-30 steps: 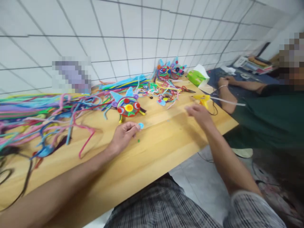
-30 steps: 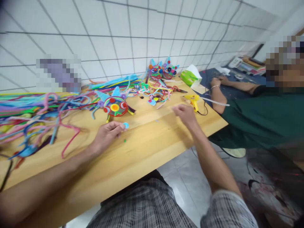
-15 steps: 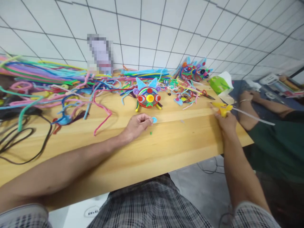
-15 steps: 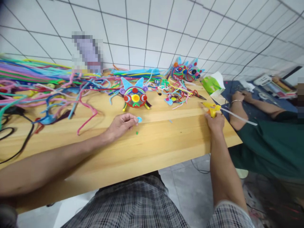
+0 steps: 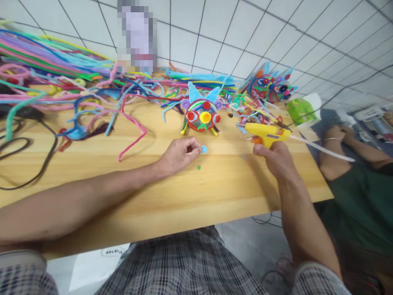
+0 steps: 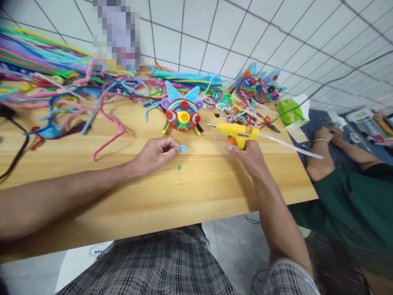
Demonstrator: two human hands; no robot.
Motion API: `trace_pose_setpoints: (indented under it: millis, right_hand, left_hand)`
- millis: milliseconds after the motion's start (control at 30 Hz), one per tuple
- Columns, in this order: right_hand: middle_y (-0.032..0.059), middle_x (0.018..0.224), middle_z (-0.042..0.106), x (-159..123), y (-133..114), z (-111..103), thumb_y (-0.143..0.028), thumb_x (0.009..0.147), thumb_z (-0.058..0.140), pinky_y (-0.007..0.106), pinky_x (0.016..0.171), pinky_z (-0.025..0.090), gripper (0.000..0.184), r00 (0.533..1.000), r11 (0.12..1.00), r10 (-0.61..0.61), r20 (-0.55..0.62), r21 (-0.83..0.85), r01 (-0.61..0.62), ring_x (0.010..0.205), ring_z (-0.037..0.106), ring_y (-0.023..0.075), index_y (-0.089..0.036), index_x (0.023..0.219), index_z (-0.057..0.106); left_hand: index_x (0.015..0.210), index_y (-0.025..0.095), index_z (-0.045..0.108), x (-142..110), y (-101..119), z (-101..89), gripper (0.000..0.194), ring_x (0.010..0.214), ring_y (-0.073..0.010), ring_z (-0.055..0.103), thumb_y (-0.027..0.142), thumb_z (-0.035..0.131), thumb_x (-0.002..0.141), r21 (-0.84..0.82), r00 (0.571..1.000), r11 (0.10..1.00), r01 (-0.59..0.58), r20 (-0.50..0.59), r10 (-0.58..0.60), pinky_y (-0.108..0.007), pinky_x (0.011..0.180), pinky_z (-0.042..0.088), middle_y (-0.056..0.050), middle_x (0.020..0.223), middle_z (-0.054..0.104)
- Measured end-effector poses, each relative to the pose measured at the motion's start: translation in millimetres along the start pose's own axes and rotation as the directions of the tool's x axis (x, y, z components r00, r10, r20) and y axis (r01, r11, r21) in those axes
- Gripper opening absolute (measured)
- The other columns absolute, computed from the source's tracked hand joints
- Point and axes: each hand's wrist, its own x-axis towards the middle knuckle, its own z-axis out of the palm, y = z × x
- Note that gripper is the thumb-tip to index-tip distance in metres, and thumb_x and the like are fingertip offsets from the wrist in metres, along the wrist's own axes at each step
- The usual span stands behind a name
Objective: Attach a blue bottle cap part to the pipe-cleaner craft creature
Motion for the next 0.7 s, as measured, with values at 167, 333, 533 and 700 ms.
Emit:
trace_pose_setpoints:
  millis: [167, 333, 533, 700]
  right_hand:
    - [0.0006, 0.068, 0.069, 5, -17, 45, -0.044, 0.063, 0.085, 0.032, 0.056, 0.053, 0.031, 0.999, 0.993, -0.036, 0.041, -0.114, 0.040, 0.061, 0.062, 0.0191, -0.022, 0.077, 0.069]
    - [0.0055, 0.077, 0.076, -2, -9, 63, -0.043, 0.072, 0.082, 0.035, 0.064, 0.060, 0.027, 0.997, 0.985, -0.075, -0.029, -0.161, 0.069, 0.072, 0.073, 0.0248, -0.020, 0.080, 0.070]
    - [0.0064, 0.073, 0.075, 0, 13, 63, -0.032, 0.072, 0.076, 0.036, 0.060, 0.060, 0.014, 0.991, 0.962, -0.129, -0.040, -0.246, 0.116, 0.072, 0.075, 0.0287, -0.021, 0.077, 0.069]
    - [0.0034, 0.068, 0.073, 3, 17, 61, -0.028, 0.070, 0.071, 0.035, 0.058, 0.058, 0.011, 0.986, 0.919, -0.165, 0.013, -0.360, 0.159, 0.067, 0.073, 0.0282, -0.023, 0.079, 0.070]
  left_hand:
    - [0.080, 0.016, 0.066, -1, -1, -1.4, 0.019, 0.060, -0.0107, 0.051, 0.031, 0.061, 0.091, 0.062, 1.000, 0.998, -0.024, -0.003, 0.025, -0.022, 0.058, 0.039, 0.001, 0.067, 0.062]
    - [0.080, 0.016, 0.067, 0, -3, -2.4, 0.017, 0.061, -0.0107, 0.052, 0.026, 0.061, 0.092, 0.073, 0.999, 0.996, -0.041, 0.016, 0.040, -0.022, 0.058, 0.039, 0.001, 0.067, 0.062]
    - [0.083, 0.016, 0.069, -1, 0, -2.7, 0.016, 0.062, -0.0108, 0.052, 0.024, 0.061, 0.094, 0.109, 0.995, 0.990, -0.086, 0.052, 0.081, -0.023, 0.060, 0.040, 0.001, 0.070, 0.062]
    - [0.085, 0.017, 0.070, 0, 3, -2.8, 0.017, 0.064, -0.0115, 0.053, 0.025, 0.060, 0.096, 0.138, 0.994, 0.986, -0.097, 0.060, 0.089, -0.024, 0.062, 0.041, 0.000, 0.072, 0.064]
